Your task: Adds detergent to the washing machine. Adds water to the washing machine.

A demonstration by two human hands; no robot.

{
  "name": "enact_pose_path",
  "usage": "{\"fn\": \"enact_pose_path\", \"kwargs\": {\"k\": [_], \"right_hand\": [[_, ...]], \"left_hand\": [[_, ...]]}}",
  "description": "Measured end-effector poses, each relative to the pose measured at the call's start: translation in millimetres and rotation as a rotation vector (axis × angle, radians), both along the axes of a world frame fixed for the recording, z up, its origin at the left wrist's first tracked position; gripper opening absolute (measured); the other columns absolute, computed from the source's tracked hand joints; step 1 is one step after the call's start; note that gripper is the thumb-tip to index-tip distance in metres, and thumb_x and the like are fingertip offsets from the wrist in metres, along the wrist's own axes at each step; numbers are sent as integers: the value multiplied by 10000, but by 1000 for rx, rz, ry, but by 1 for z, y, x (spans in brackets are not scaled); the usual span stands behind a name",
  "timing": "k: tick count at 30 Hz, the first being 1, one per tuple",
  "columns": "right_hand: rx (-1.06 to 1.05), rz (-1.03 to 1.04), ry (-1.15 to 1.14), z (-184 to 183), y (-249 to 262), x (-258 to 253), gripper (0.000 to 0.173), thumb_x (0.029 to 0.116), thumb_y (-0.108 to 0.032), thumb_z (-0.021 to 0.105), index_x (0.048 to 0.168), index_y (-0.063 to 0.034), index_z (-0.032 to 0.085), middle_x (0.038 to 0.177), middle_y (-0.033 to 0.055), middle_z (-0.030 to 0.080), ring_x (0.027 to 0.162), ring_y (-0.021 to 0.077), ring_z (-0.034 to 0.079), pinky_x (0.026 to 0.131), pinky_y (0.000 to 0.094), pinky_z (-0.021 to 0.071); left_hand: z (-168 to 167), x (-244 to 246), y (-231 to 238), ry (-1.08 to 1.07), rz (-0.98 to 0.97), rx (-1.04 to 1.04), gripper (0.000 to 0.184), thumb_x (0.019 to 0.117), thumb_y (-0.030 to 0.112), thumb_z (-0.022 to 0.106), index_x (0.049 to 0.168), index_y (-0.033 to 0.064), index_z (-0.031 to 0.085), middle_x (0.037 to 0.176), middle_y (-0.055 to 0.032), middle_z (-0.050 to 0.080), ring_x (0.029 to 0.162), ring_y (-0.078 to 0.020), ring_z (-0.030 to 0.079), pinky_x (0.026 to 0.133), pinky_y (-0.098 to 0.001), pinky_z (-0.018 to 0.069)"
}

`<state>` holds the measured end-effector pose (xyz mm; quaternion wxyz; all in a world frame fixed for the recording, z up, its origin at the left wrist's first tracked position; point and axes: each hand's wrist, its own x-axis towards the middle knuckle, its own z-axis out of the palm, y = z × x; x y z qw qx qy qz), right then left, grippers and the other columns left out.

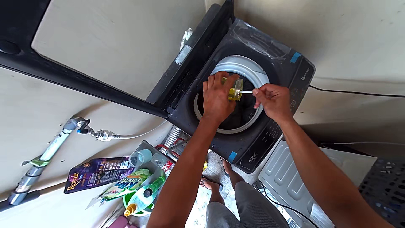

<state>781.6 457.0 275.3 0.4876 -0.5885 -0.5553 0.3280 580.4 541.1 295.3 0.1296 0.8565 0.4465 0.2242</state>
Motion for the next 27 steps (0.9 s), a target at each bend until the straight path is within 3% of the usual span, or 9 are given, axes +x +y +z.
{"fn": "enact_pose_path", "kwargs": {"k": [4, 7, 12, 15, 17, 19, 21, 23, 27], "right_hand": [[-371, -89, 677, -8, -1, 5, 228, 1028, -216, 583, 839, -126, 672, 667, -40, 604, 502, 68, 537, 532, 263, 543], [-374, -145, 805, -10, -8, 23, 211, 1024, -226, 575, 859, -151, 683, 698, -62, 598, 535, 49, 517, 568, 248, 522], [93, -40, 291, 14, -18, 39, 117, 1022, -164, 616, 945, -112, 687, 739, -37, 690, 607, 106, 680, 617, 318, 633], [262, -4, -112, 22, -8, 23, 167, 1024, -158, 620, 1010, -12, 700, 790, 19, 709, 671, 94, 691, 640, 288, 617], [266, -7, -239, 14, 4, 12, 205, 1021, -158, 622, 1008, 19, 724, 785, 56, 714, 682, 86, 677, 649, 273, 590], [143, 9, -72, 4, 15, 4, 181, 1013, -146, 633, 936, -1, 709, 720, 26, 702, 617, 70, 664, 599, 254, 584], [-101, 18, 353, -1, 17, 0, 179, 1011, -103, 612, 855, -31, 662, 684, 19, 677, 550, 111, 658, 557, 301, 617], [-310, -44, 632, -1, 10, 1, 224, 1022, -152, 584, 826, -91, 674, 678, -22, 644, 523, 89, 598, 543, 293, 586], [-350, -89, 746, 3, -3, 21, 216, 1025, -253, 586, 866, -151, 691, 702, -60, 611, 546, 60, 548, 587, 268, 548]], "left_hand": [[0, -3, 4, 0, -4, 24, 728, 627, 171, 851, 1326, 264, 671, 1314, -79, 608, 1181, -327, 549, 936, -510, 433], [0, -14, 7, -24, 21, 15, 725, 633, 193, 864, 1328, 253, 668, 1325, -89, 605, 1206, -343, 543, 935, -525, 441], [0, -27, 6, -19, 67, -8, 734, 628, 200, 857, 1332, 265, 660, 1331, -72, 599, 1209, -331, 535, 946, -518, 433], [3, -19, 4, -29, 47, -8, 729, 629, 212, 867, 1327, 262, 665, 1324, -77, 601, 1207, -331, 535, 947, -518, 428], [8, -11, 2, -35, 18, -4, 730, 621, 204, 873, 1321, 259, 673, 1317, -79, 607, 1205, -336, 538, 944, -521, 433], [13, -5, 1, -29, -2, 8, 730, 623, 200, 862, 1324, 267, 672, 1314, -71, 611, 1189, -327, 544, 949, -519, 428], [14, -5, 2, -32, -7, 13, 731, 625, 200, 857, 1329, 263, 669, 1311, -69, 607, 1182, -323, 542, 936, -514, 424], [13, -11, 3, -45, 6, -2, 736, 632, 201, 872, 1336, 254, 664, 1323, -71, 606, 1202, -328, 536, 935, -516, 428], [9, -29, 5, -63, 69, -6, 735, 633, 215, 862, 1336, 259, 654, 1328, -56, 608, 1203, -313, 543, 929, -511, 438]]}}
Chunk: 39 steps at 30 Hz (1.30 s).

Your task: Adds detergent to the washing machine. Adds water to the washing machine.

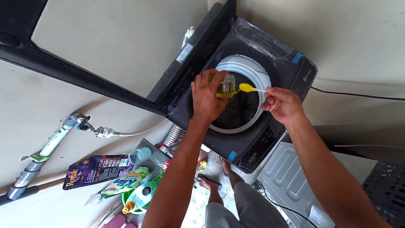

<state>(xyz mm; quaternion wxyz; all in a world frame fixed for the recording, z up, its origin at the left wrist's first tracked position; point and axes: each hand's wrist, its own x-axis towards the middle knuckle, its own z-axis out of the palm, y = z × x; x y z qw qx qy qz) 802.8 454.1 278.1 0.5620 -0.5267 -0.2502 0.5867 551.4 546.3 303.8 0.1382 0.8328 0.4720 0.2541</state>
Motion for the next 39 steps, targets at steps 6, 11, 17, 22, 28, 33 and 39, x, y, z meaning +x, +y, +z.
{"fn": "enact_pose_path", "kwargs": {"k": [6, 11, 17, 22, 28, 33, 39], "right_hand": [[612, 64, -1122, 12, -8, 9, 188, 1012, -139, 620, 993, 17, 723, 826, 86, 719, 722, 158, 696, 692, 345, 608], [879, 99, -1541, 11, 1, 10, 198, 1010, -152, 639, 1028, 3, 762, 846, 160, 730, 794, 284, 706, 780, 440, 566], [842, 103, -1459, 29, 7, 20, 183, 1011, -125, 634, 1025, 12, 756, 869, 163, 739, 802, 274, 710, 789, 435, 566], [683, 58, -1006, 55, 29, 27, 210, 1017, -173, 633, 960, 21, 691, 760, 27, 689, 658, 52, 660, 630, 255, 586], [721, 320, -1027, 87, 81, -5, 236, 972, -214, 680, 874, -2, 708, 711, 42, 662, 600, 89, 617, 564, 303, 554], [838, 310, -1000, 83, 100, -45, 291, 923, -318, 773, 951, -30, 748, 775, 38, 664, 675, 99, 605, 638, 299, 538], [699, 109, -1274, 58, 10, -58, 630, 1042, -568, 360, 1490, -171, 556, 1598, 248, 348, 1492, 402, 317, 1187, 596, 324]], "left_hand": [[-1, -22, 0, -94, 82, -69, 759, 628, 285, 890, 1344, 224, 648, 1293, -57, 636, 1178, -301, 567, 935, -526, 457], [2, -27, 4, -162, 92, -240, 810, 633, 333, 919, 1377, 213, 622, 1263, -55, 652, 1185, -285, 575, 996, -533, 451], [-1, -22, 10, -247, 98, -480, 806, 651, 368, 935, 1370, 191, 617, 1218, -46, 681, 1147, -220, 633, 979, -478, 526], [-2, -16, 9, -299, 77, -535, 788, 666, 336, 933, 1369, 169, 618, 1186, -43, 702, 1068, -190, 665, 923, -436, 553], [-1, -3, 9, -378, 16, -554, 763, 676, 297, 930, 1362, 160, 625, 1191, -24, 705, 1095, -150, 654, 946, -393, 538], [-4, 9, -2, -809, -94, -838, 569, 780, 114, 855, 1299, 42, 634, 1135, -96, 730, 1045, -192, 709, 924, -383, 604], [-2, 2, -31, -1030, -121, -1047, 476, 920, 299, 715, 1375, 205, 608, 1178, -27, 706, 949, -125, 689, 776, -304, 586]]}}
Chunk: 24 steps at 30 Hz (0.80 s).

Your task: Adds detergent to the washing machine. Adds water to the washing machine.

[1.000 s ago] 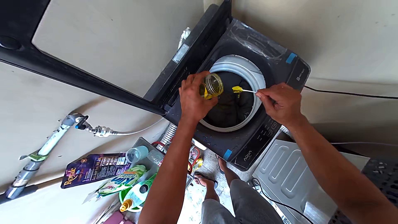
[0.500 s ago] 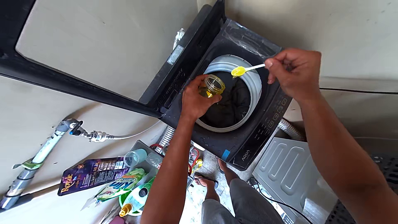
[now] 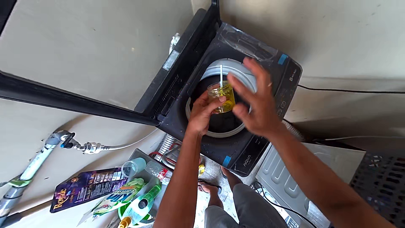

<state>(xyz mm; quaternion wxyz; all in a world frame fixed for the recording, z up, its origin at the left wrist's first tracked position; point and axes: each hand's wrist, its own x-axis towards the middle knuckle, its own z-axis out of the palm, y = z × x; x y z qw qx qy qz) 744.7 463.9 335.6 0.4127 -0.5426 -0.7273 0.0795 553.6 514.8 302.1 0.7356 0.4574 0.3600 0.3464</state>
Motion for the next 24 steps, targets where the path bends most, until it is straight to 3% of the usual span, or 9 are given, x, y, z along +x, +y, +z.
{"fn": "enact_pose_path", "kwargs": {"k": [2, 4, 8, 13, 17, 19, 21, 22, 24], "right_hand": [[-20, 20, -21, -28, -11, -12, 689, 1012, -680, 346, 1535, -259, 505, 1678, 240, 196, 1565, 432, 123, 1239, 680, 145], [-37, 14, -29, -40, -14, -16, 686, 1011, -695, 328, 1566, -311, 452, 1700, 220, 136, 1577, 422, 60, 1241, 697, 84], [-33, -12, -7, -42, -14, -18, 676, 1021, -682, 297, 1578, -322, 428, 1705, 192, 151, 1578, 413, 80, 1235, 709, 93], [-69, 45, 190, -42, -10, -8, 733, 1038, -648, 287, 1561, -166, 466, 1699, 208, 156, 1575, 392, 114, 1269, 611, 151], [-232, 134, 284, -41, -2, 7, 869, 997, -743, 93, 1562, -197, 465, 1726, 159, 43, 1591, 350, 20, 1283, 584, 123], [-387, 81, 214, -46, 11, 29, 813, 1024, -696, 80, 1555, -224, 477, 1715, 130, 158, 1583, 332, 121, 1275, 582, 152], [-617, -20, -36, -47, 35, 47, 658, 1086, -568, 256, 1513, -150, 531, 1515, 189, 514, 1429, 386, 440, 1175, 641, 309], [-806, 0, -222, -45, 50, 50, 616, 1090, -521, 329, 1512, -117, 524, 1394, 212, 610, 1318, 413, 550, 1090, 682, 385], [-1134, 127, -543, -55, 87, 35, 533, 1084, -441, 427, 1453, -87, 580, 1316, 227, 652, 1254, 443, 590, 1005, 719, 421]], "left_hand": [[-4, 2, -5, -95, 12, -59, 418, 938, 300, 712, 1323, 162, 621, 1166, -29, 702, 985, -126, 688, 839, -324, 591], [-6, 4, -9, -159, 32, -105, 384, 941, 286, 719, 1282, 132, 635, 1147, -36, 705, 1012, -132, 689, 895, -340, 584], [-12, 3, -15, -257, 54, -101, 401, 924, 300, 746, 1267, 121, 640, 1149, -46, 706, 1032, -137, 690, 931, -344, 576], [-6, -2, -19, -302, 13, -22, 539, 894, 329, 782, 1357, 114, 607, 1209, -65, 692, 1057, -148, 682, 930, -350, 577], [4, -9, -21, -205, -94, 57, 622, 878, 301, 796, 1415, 88, 565, 1237, -80, 682, 1055, -159, 677, 917, -356, 583], [14, -21, -37, -171, -144, 85, 705, 815, 289, 846, 1418, 60, 563, 1260, -110, 677, 1090, -197, 677, 955, -397, 581], [18, -48, -64, -176, -120, 136, 769, 788, 344, 879, 1408, 17, 563, 1296, -129, 664, 1152, -228, 659, 1023, -426, 553], [18, -64, -82, -194, -76, 153, 775, 776, 358, 893, 1388, 2, 578, 1303, -138, 666, 1172, -242, 656, 1038, -437, 547], [16, -99, -121, -187, 8, 153, 769, 762, 380, 900, 1386, 45, 601, 1323, -125, 662, 1185, -249, 652, 1032, -434, 550]]}}
